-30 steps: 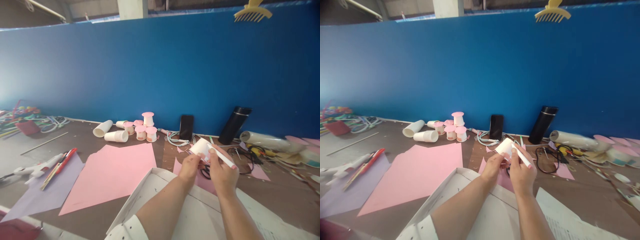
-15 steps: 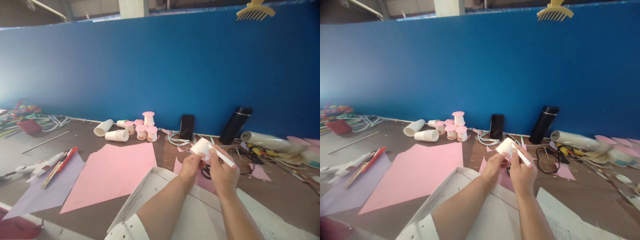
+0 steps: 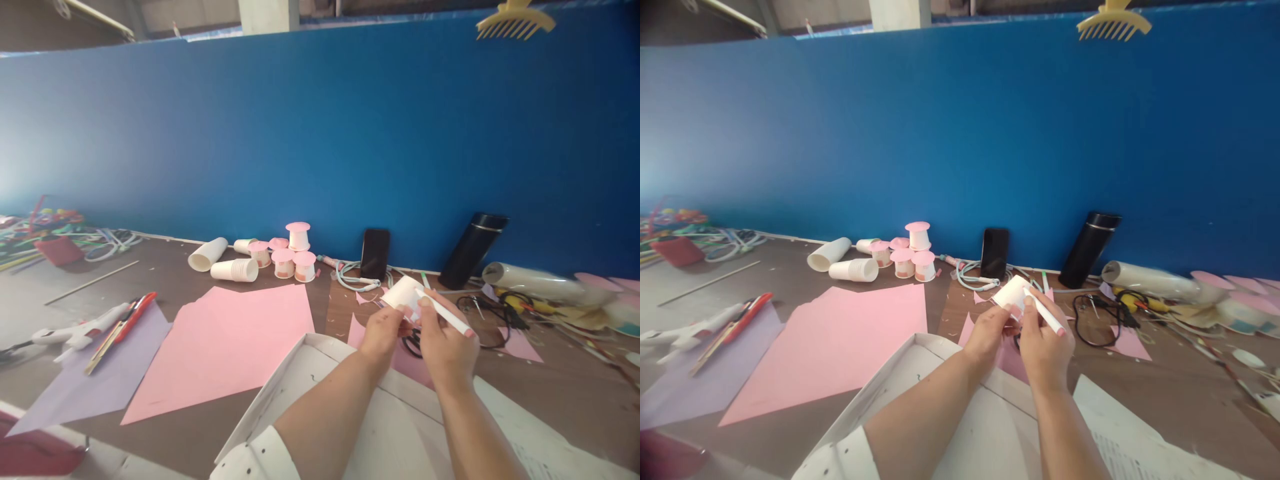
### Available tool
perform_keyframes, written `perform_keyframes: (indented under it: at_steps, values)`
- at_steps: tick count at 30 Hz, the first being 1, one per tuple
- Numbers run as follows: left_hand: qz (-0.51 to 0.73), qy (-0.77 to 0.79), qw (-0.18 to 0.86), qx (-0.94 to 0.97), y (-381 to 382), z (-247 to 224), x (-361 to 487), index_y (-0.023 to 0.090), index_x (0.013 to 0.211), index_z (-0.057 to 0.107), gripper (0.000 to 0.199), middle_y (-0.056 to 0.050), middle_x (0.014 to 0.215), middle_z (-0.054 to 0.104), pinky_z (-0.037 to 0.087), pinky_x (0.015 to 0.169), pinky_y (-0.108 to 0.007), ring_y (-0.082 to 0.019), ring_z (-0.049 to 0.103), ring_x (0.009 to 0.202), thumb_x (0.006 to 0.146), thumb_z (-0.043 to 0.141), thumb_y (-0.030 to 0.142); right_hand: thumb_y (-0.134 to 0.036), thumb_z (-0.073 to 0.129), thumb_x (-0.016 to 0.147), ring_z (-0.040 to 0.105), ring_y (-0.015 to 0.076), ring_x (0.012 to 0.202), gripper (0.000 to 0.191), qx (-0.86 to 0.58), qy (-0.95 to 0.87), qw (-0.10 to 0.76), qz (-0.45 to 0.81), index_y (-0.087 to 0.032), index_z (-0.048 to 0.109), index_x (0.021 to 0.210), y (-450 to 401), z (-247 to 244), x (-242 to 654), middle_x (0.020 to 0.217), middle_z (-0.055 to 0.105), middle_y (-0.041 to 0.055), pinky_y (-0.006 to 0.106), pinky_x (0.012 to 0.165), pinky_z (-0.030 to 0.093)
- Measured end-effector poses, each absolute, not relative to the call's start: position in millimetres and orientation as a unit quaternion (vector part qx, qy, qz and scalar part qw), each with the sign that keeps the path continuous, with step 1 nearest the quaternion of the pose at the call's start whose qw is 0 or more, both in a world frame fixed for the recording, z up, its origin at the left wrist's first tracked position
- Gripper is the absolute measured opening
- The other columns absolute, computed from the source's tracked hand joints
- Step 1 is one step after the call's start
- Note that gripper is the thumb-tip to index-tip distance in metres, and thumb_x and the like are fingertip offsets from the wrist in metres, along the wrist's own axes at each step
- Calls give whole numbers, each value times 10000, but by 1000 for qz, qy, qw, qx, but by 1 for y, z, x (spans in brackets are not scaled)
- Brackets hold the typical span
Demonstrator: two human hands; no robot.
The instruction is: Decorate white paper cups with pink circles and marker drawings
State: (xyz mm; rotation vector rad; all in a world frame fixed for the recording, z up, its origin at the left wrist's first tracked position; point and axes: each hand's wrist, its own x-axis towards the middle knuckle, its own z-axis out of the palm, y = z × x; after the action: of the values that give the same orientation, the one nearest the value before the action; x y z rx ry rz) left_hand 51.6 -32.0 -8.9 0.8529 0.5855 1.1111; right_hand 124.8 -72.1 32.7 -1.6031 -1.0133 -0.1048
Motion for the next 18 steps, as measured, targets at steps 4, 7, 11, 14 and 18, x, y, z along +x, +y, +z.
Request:
perform_keyframes:
  at_steps: [4,7,11,14,18]
  values:
    - [502,264,724,392,-31,-10,52,141,787,662,428,-37,716,589,458,725,-295,-144,548,708,698,688,559,-445,514,828,671,294,918,389,-687,-434,581,-47,-177,741,996,-72,33,124,962,733,127,410,848,473]
    - [500,263,726,391,-32,-9,51,140,798,666,428,-32,704,587,454,723,-292,-137,541,692,697,689,556,-434,519,824,672,292,921,379,-683,-437,583,-47,-177,739,993,-72,32,124,960,733,125,412,857,474]
    - [505,264,726,385,-33,-6,51,141,782,662,419,-32,704,591,457,716,-290,-138,543,690,685,700,547,-440,509,833,674,288,915,388,-685,-438,580,-49,-171,740,993,-72,31,124,938,735,124,408,851,478]
    - [505,264,727,382,-34,-5,51,138,779,660,427,-32,697,588,455,711,-289,-136,540,682,679,704,550,-447,507,832,673,289,906,398,-683,-444,577,-61,-162,742,979,-72,32,124,935,735,129,405,840,481]
    - [506,262,730,378,-34,-5,50,140,759,653,429,-30,684,584,455,709,-289,-133,536,671,671,713,555,-451,512,827,669,289,901,398,-679,-448,578,-68,-158,744,965,-71,31,124,922,735,132,401,827,484]
